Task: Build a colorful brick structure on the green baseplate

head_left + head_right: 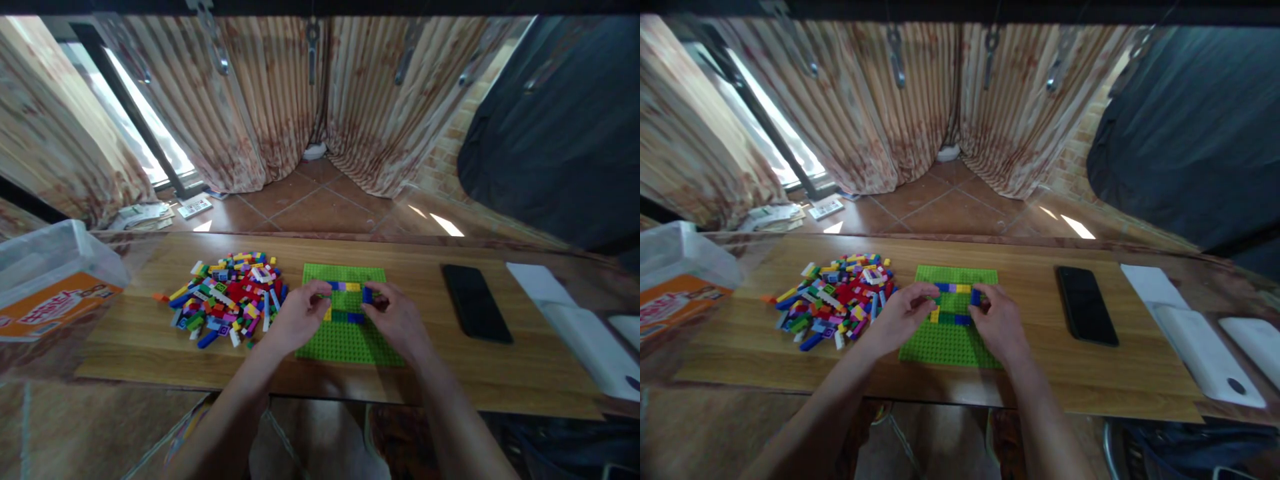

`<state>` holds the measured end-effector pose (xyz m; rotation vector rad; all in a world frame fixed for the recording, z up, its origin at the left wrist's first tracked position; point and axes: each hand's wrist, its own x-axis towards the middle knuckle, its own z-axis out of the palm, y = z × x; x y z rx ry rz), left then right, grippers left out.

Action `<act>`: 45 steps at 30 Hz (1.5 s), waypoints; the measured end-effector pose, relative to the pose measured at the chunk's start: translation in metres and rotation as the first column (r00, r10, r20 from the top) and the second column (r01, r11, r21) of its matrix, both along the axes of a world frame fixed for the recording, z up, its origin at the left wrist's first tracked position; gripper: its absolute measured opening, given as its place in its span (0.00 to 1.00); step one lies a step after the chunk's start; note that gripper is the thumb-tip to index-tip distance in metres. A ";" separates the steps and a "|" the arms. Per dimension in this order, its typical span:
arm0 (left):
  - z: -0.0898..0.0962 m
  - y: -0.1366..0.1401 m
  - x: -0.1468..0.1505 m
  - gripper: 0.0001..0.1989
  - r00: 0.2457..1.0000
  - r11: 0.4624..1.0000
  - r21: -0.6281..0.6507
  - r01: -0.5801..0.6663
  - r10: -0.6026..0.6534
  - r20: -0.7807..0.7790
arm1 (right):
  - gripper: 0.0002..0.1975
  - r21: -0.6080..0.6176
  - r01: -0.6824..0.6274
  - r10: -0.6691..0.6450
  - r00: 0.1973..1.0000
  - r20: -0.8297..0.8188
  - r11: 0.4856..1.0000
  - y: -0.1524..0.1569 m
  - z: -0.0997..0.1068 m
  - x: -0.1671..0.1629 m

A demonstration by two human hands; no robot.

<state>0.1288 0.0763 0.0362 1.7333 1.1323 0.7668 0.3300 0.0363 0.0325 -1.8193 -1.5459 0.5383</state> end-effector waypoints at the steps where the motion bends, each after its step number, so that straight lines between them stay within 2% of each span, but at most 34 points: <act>1: -0.001 0.000 0.000 0.10 1.000 1.000 -0.002 0.003 -0.003 -0.005 | 0.18 -0.003 -0.003 0.003 1.000 -0.001 1.000 0.000 -0.001 0.000; 9: -0.001 -0.002 0.002 0.11 0.999 1.000 -0.005 -0.001 0.000 -0.054 | 0.17 -0.061 -0.025 0.027 0.999 0.027 0.998 0.002 0.000 -0.003; 16: 0.001 -0.003 0.002 0.11 0.995 1.000 0.021 -0.005 0.007 -0.101 | 0.17 -0.093 -0.028 0.025 0.999 -0.042 0.995 0.003 0.001 -0.004; 33: 0.009 -0.007 0.002 0.11 0.990 0.999 0.037 0.008 -0.003 -0.138 | 0.14 -0.049 -0.036 0.032 0.997 -0.068 0.998 0.004 -0.003 -0.005; 45: 0.006 -0.007 0.002 0.11 0.988 0.998 0.063 0.022 -0.012 -0.156 | 0.16 -0.023 0.030 -0.033 0.992 -0.118 0.999 0.005 -0.005 -0.001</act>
